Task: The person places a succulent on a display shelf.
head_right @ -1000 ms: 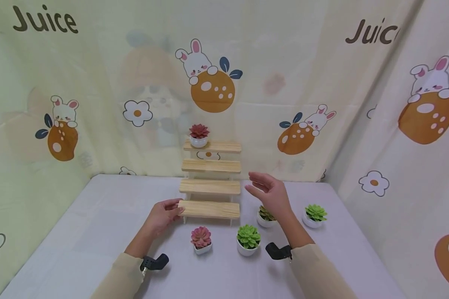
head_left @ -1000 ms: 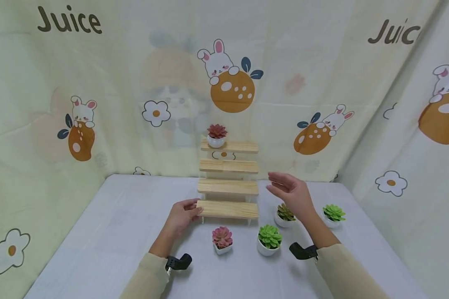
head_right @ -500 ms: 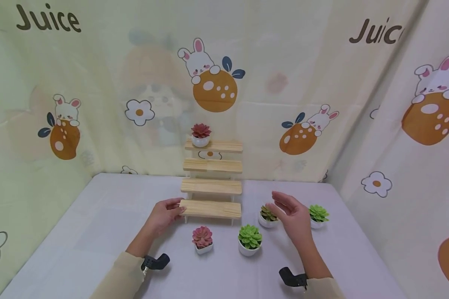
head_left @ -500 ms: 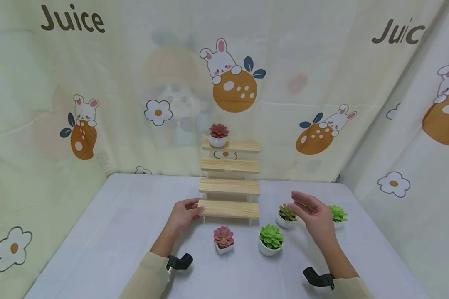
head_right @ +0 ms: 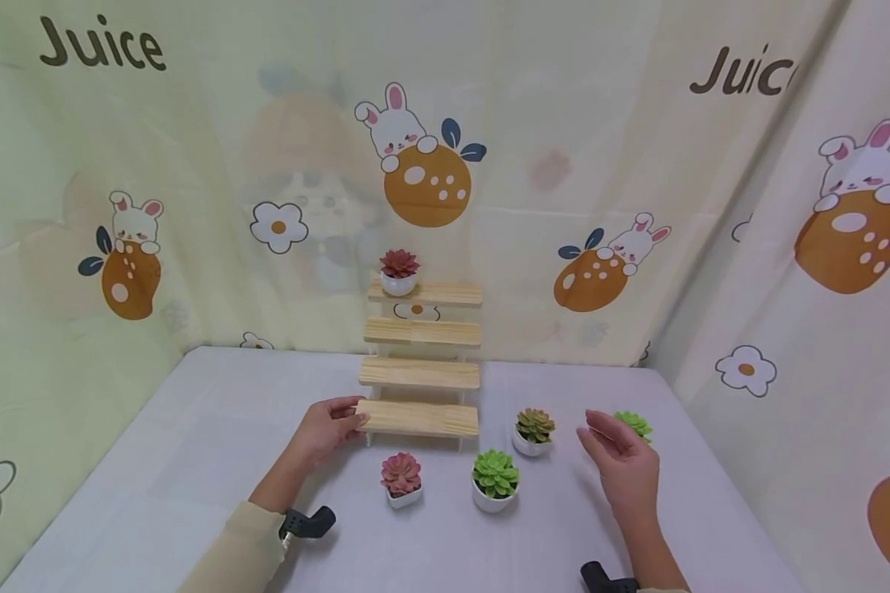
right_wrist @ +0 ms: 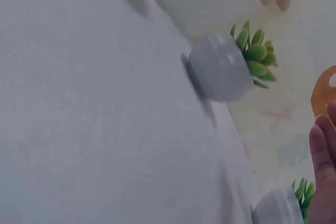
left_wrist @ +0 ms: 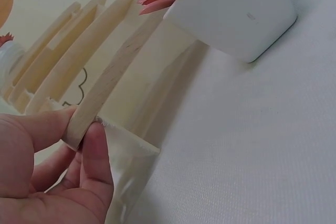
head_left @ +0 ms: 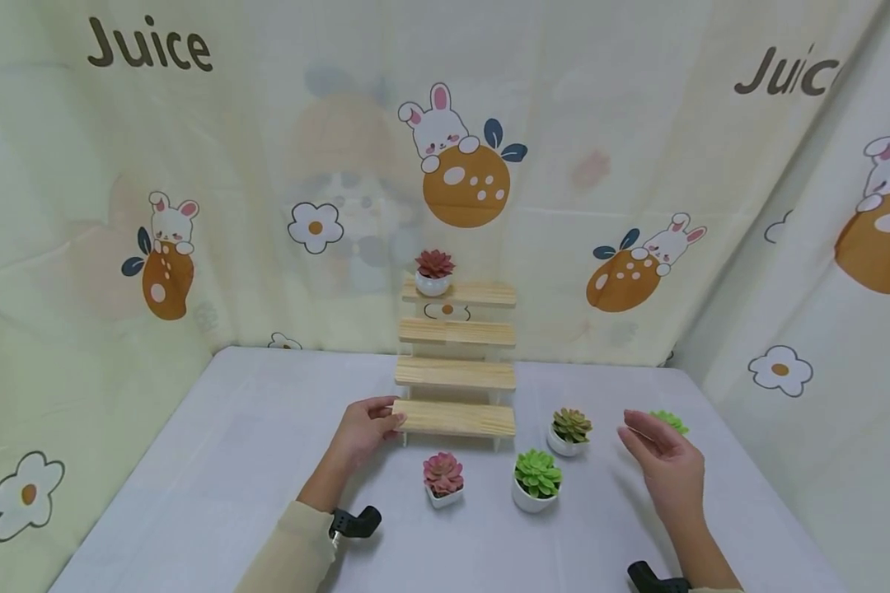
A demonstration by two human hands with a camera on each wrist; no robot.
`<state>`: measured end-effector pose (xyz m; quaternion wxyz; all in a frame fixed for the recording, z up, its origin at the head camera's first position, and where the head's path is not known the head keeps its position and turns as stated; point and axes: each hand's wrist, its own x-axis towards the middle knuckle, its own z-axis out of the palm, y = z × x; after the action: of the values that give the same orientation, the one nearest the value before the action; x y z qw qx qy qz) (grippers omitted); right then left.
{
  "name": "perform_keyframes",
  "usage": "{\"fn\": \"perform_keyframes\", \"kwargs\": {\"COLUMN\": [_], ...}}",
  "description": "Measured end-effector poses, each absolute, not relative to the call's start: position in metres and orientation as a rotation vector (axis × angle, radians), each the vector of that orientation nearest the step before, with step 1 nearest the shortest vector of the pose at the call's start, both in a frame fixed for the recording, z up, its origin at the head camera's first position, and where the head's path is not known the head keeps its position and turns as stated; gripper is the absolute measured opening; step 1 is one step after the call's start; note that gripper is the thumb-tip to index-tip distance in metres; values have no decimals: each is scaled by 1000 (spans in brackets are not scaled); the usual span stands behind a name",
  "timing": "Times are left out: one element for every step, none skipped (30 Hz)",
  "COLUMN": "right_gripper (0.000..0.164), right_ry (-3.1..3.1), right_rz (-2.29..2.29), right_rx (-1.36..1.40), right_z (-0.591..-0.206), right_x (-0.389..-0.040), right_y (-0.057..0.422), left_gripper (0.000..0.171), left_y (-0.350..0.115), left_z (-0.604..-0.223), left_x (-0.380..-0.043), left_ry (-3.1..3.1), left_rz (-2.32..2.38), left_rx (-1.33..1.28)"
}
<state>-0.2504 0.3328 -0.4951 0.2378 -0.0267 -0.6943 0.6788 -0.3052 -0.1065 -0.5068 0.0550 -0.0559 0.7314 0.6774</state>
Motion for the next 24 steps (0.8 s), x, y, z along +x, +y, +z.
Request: {"fn": "perform_keyframes", "kwargs": {"right_gripper": [46, 45, 45, 44, 44, 43, 42, 42, 41, 41, 40, 40, 39, 40, 41, 42, 43, 44, 46, 48, 51, 56, 62, 69], "right_ry": [-1883, -1862, -1842, -1810, -1779, -1758, -1760, -1770, -1787, -1806, -1838, -1872, -1897, -1911, -1929, -1940, -1949, -1958, -1962, -1982, -2006, -2039, -2079, -2125], "right_rz": [1856, 1845, 1828, 1821, 1811, 1791, 1741, 1680, 1616, 1549, 1469, 1386, 1319, 1291, 1262, 1246, 1234, 1224, 1229, 1223, 1228, 1244, 1265, 1291], "right_rx": [-90, -99, -106, -108, -107, -106, -91, -78, -75, -83, -102, -131, -165, -209, -264, -316, -362, -405, -441, -483, -524, -563, -597, -627], "right_z": [-497, -499, -501, -502, -504, -505, -506, -509, -510, -511, -512, -512, -513, -513, -513, -513, -513, -514, -514, -515, -515, -515, -514, -514], "right_x": [-250, -250, -249, -249, -249, -248, -248, -248, -248, -248, -248, -248, -249, -249, -249, -249, -249, -250, -250, -251, -252, -252, -253, -254], "right_y": [335, 337, 339, 341, 343, 345, 347, 350, 353, 355, 357, 360, 362, 364, 365, 367, 369, 371, 373, 374, 376, 377, 379, 380], "left_gripper": [42, 42, 42, 42, 42, 43, 43, 43, 43, 43, 43, 43, 43, 43, 43, 42, 42, 42, 42, 42, 42, 42, 42, 42], "left_y": [-107, -107, -107, -107, -107, -106, -106, -106, -106, -106, -106, -106, -106, -105, -105, -105, -105, -105, -105, -105, -105, -105, -105, -105], "left_z": [-507, -507, -507, -507, -507, -507, -507, -507, -507, -507, -507, -508, -507, -508, -508, -509, -509, -509, -510, -510, -510, -511, -511, -510], "left_x": [-305, -305, -305, -305, -305, -306, -306, -306, -306, -306, -306, -306, -305, -305, -305, -306, -306, -306, -306, -306, -306, -306, -306, -306], "left_ry": [2219, 2220, 2217, 2214, 2210, 2210, 2207, 2204, 2204, 2212, 2214, 2218, 2221, 2228, 2233, 2239, 2240, 2245, 2248, 2247, 2246, 2250, 2251, 2254], "left_rz": [2056, 2054, 2057, 2060, 2064, 2066, 2068, 2071, 2069, 2063, 2059, 2054, 2049, 2042, 2039, 2035, 2035, 2034, 2033, 2034, 2038, 2035, 2035, 2035], "left_rx": [-172, -171, -170, -168, -167, -159, -160, -162, -168, -164, -169, -174, -185, -188, -189, -187, -192, -188, -187, -187, -185, -186, -188, -187]}}
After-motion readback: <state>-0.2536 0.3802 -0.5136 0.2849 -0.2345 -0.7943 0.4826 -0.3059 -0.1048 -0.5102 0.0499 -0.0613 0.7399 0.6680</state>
